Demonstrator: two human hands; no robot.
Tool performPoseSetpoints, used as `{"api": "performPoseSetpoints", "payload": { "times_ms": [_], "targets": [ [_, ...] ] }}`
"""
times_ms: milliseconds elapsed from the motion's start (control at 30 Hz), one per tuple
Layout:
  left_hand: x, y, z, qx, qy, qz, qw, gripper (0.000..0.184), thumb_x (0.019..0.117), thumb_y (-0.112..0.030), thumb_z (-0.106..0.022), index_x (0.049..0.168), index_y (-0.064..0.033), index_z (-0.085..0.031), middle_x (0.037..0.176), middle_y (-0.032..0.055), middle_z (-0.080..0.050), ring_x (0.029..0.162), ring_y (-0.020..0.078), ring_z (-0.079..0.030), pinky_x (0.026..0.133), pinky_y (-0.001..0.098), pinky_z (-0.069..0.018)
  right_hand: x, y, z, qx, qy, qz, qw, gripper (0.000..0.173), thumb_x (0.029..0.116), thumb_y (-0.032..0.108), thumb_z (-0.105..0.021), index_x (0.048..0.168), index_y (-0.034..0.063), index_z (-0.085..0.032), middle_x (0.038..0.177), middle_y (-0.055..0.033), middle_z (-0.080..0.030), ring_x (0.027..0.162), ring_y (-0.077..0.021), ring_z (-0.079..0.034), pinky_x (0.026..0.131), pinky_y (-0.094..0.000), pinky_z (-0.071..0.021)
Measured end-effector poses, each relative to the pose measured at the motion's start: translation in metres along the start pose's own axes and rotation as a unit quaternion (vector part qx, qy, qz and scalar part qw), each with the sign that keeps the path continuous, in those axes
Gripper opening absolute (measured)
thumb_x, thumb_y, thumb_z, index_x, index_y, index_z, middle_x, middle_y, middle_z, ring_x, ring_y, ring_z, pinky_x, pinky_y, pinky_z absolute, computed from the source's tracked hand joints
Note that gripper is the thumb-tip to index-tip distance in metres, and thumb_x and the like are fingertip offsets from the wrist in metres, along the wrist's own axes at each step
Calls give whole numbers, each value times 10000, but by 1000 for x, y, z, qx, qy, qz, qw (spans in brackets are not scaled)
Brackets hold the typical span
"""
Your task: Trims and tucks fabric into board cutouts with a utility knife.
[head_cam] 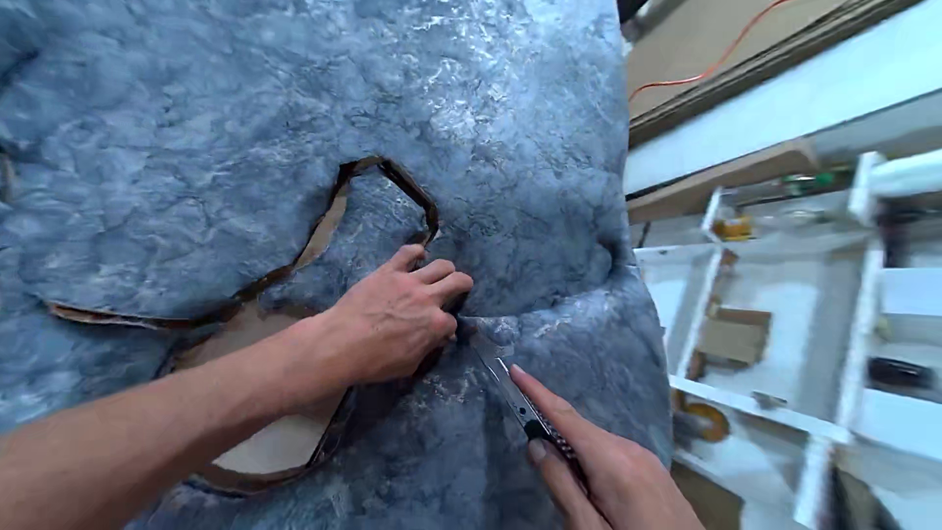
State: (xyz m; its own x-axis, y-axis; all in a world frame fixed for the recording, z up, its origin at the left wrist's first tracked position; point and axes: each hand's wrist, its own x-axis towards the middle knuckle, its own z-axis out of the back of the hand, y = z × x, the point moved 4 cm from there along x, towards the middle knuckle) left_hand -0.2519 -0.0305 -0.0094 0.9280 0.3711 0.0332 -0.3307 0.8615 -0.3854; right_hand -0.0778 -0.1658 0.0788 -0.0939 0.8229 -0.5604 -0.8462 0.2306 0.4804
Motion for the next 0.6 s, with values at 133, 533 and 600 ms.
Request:
{"api": "performPoseSetpoints", "payload": {
  "times_ms": [133,533,600],
  "targets": [
    [2,13,-3,-29,-15,-55,998,204,930,-342,-639,800,-232,-751,1079,-9,-663,1125,228,-601,1078,532,-409,-2,16,-5,-31,-15,-28,999,536,1025,189,-486,1556,121,-463,948,-56,-731,667,-179,-654,581,-420,-557],
    [2,19,-2,-81,22,-63,995,219,916,-313,-671,728,-203,-695,803,-51,-667,870,158,-648,1038,475,-412,3,38,-9,-97,3,-68,993,522,1023,206,-462,1539,139,-494,971,-58,-728,678,-176,-648,561,-407,-532],
    [3,19,-2,-92,29,-56,994,212,910,-303,-678,721,-207,-690,811,-56,-674,883,151,-649,1060,469,-394,7,40,-10,-110,3,-72,991,513,1027,226,-455,1533,154,-505,930,-50,-714,652,-173,-628,541,-404,-515]
  ]
}}
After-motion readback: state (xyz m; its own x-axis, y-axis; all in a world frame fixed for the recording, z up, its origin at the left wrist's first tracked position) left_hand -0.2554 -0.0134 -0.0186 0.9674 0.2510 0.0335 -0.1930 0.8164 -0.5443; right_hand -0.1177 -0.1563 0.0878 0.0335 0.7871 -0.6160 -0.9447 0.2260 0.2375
